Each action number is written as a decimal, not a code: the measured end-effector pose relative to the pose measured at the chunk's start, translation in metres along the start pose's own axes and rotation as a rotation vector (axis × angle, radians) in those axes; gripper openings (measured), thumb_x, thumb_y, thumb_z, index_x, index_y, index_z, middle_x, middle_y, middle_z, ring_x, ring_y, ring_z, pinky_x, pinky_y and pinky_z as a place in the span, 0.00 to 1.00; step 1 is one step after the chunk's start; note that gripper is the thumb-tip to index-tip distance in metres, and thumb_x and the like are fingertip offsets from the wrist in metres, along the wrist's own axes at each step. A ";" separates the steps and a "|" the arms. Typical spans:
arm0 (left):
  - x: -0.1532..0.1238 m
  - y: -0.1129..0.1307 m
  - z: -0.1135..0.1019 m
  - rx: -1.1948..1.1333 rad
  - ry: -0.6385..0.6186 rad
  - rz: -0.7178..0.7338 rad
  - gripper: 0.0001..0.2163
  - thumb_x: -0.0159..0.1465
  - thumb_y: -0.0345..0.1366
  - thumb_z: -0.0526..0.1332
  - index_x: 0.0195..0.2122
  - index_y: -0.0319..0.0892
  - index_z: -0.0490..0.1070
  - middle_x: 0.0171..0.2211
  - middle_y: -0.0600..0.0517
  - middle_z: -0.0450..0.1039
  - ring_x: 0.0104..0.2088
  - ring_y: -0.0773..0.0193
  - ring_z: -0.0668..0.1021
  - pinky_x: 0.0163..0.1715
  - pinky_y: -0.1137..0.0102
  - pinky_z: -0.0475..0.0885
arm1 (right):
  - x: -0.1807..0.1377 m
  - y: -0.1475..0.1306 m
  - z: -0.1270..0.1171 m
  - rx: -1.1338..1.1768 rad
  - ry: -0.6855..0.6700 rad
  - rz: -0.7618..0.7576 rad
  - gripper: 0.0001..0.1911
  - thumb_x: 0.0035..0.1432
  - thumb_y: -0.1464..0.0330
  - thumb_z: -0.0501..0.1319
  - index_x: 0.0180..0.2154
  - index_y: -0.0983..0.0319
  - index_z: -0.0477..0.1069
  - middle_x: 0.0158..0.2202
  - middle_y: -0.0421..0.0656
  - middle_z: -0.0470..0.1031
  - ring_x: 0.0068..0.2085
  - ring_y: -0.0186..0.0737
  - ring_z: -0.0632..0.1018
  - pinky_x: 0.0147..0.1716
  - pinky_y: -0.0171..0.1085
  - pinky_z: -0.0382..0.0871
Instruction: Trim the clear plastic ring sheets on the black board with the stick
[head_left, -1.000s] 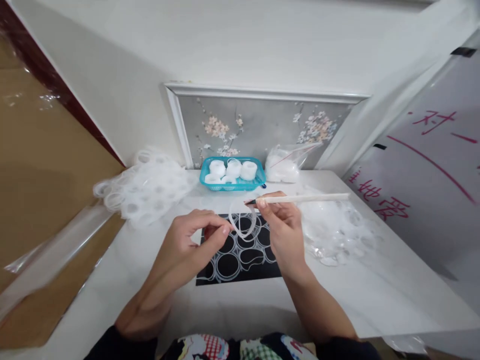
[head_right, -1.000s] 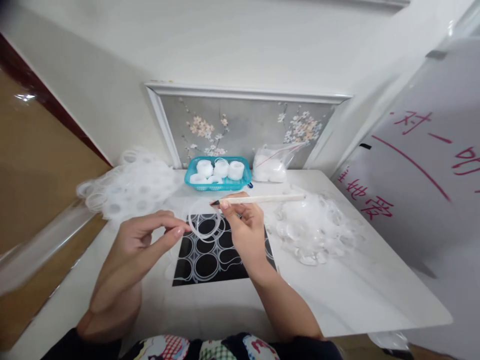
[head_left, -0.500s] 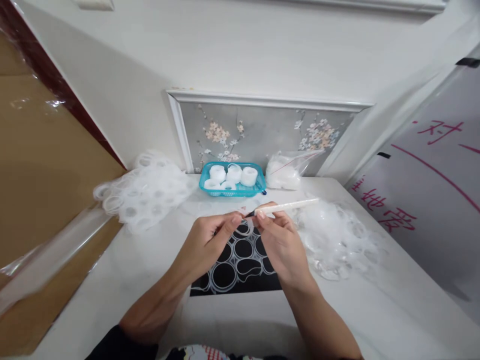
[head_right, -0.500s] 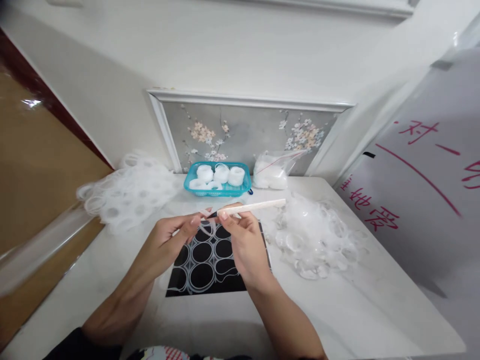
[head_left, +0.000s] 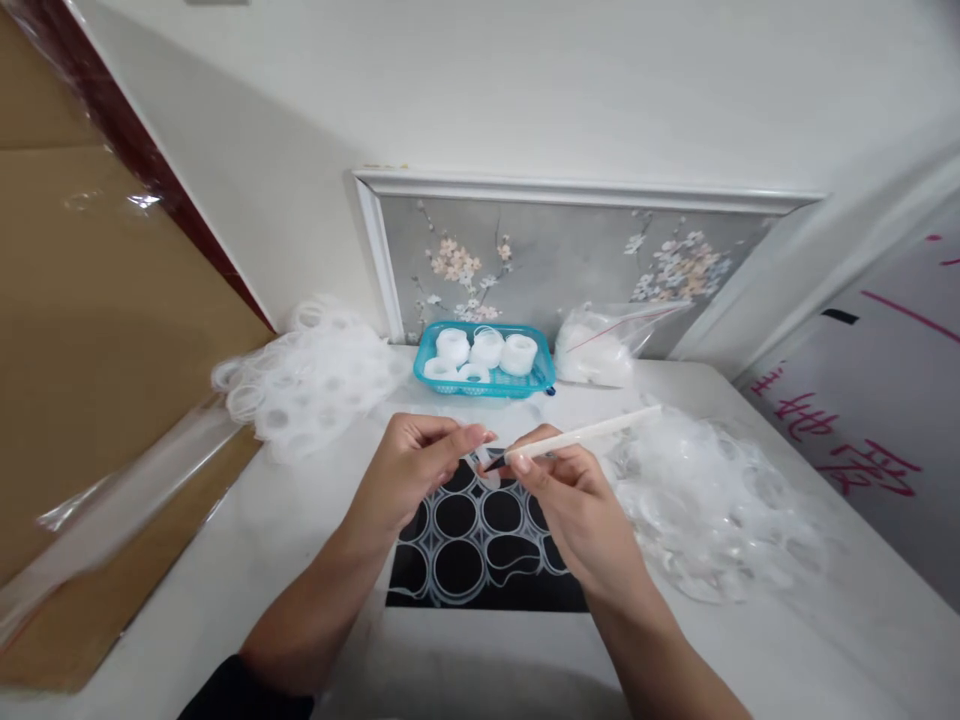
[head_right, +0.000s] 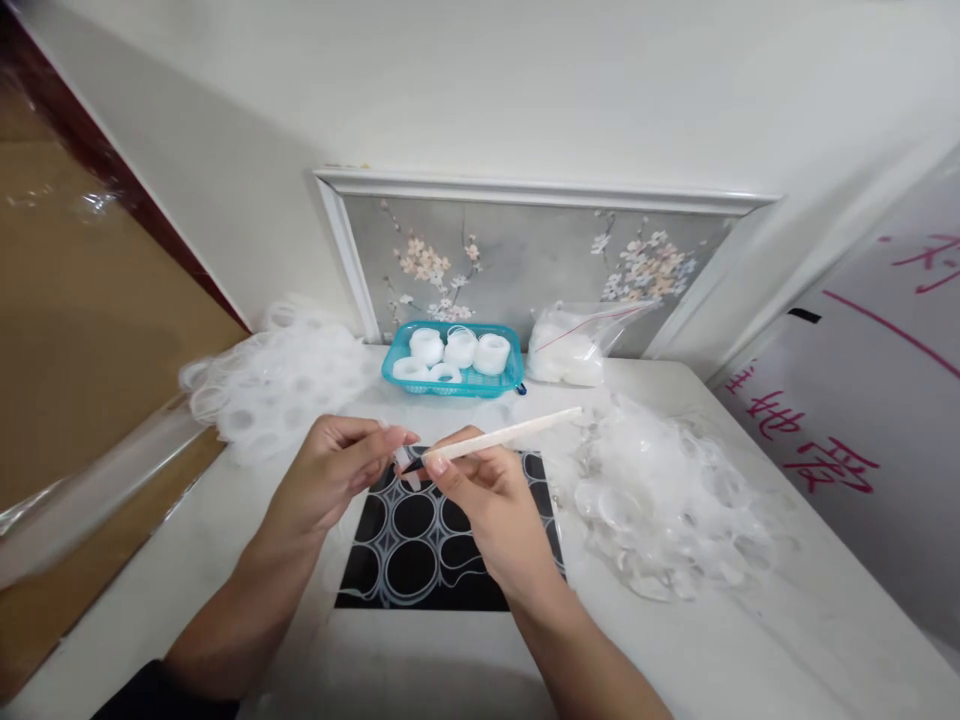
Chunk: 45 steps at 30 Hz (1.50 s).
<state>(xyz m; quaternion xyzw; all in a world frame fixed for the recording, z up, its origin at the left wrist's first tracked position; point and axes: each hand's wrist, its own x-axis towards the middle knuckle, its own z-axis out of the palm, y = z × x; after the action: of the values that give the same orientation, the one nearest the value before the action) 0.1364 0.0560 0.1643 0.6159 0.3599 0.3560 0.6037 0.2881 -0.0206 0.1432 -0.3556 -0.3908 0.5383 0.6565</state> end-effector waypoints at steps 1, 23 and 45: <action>0.002 -0.001 0.000 -0.039 -0.003 -0.022 0.14 0.56 0.47 0.70 0.24 0.41 0.79 0.10 0.60 0.54 0.14 0.75 0.55 0.15 0.75 0.51 | 0.000 -0.001 -0.001 -0.008 -0.003 0.009 0.05 0.58 0.62 0.68 0.31 0.55 0.77 0.28 0.38 0.77 0.35 0.41 0.80 0.43 0.42 0.72; -0.021 0.024 -0.025 0.130 -0.212 -0.020 0.19 0.58 0.50 0.68 0.19 0.40 0.75 0.08 0.59 0.55 0.10 0.76 0.55 0.12 0.75 0.49 | 0.003 0.010 -0.004 -0.136 -0.353 -0.045 0.01 0.57 0.63 0.69 0.33 0.52 0.80 0.37 0.42 0.82 0.66 0.46 0.66 0.69 0.53 0.47; -0.026 0.029 -0.033 0.221 -0.256 0.093 0.13 0.60 0.45 0.66 0.23 0.44 0.79 0.10 0.57 0.61 0.13 0.72 0.62 0.15 0.75 0.57 | -0.012 -0.022 -0.006 0.035 -0.201 0.002 0.03 0.54 0.61 0.70 0.31 0.50 0.80 0.45 0.39 0.83 0.58 0.51 0.76 0.66 0.59 0.52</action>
<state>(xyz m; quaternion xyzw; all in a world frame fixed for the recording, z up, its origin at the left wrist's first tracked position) 0.0953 0.0486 0.1936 0.7349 0.2882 0.2603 0.5560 0.3015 -0.0362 0.1588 -0.2888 -0.4447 0.5787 0.6196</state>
